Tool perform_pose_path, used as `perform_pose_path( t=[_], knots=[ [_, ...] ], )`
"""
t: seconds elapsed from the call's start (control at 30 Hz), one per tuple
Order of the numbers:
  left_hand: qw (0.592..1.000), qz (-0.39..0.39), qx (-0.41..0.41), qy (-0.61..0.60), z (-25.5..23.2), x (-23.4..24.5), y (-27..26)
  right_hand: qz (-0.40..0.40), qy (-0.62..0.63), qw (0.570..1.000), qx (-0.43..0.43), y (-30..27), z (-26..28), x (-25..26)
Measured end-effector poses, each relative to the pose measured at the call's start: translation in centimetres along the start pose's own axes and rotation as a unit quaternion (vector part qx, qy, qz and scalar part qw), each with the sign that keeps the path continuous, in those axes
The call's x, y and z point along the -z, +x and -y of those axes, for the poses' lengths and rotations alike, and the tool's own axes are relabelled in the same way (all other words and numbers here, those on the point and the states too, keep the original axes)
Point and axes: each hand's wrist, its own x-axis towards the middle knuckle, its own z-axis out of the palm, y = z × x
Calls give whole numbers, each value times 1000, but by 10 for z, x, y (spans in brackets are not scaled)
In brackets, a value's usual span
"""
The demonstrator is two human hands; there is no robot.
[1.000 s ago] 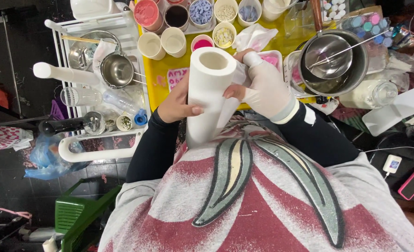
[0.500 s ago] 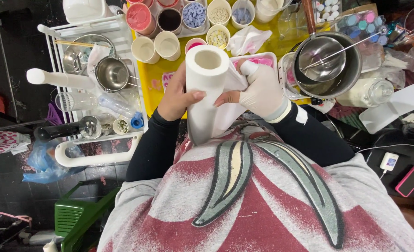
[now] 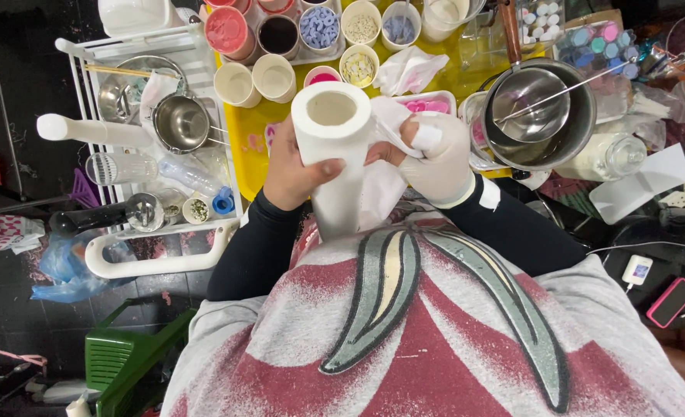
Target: Cleaning heart-shaped wax melts with paper towel and pouring pink liquid into molds.
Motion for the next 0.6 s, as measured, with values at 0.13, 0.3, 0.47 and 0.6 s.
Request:
perform_pose_path(
  t=[0.13,0.3,0.47,0.6],
  knots=[
    [999,10,-37,12,2,4,-4,-4,-231,964,131,-5,-15,11],
    [976,-180,-107,-66,-17,36,-1,-1,-20,996,86,-30,-30,19],
    [952,-181,-146,-198,-26,57,-3,-100,139,985,-37,-62,-52,29],
    [894,-321,-200,-239,-40,89,-5,-240,119,963,-31,-84,-66,64]
  ],
)
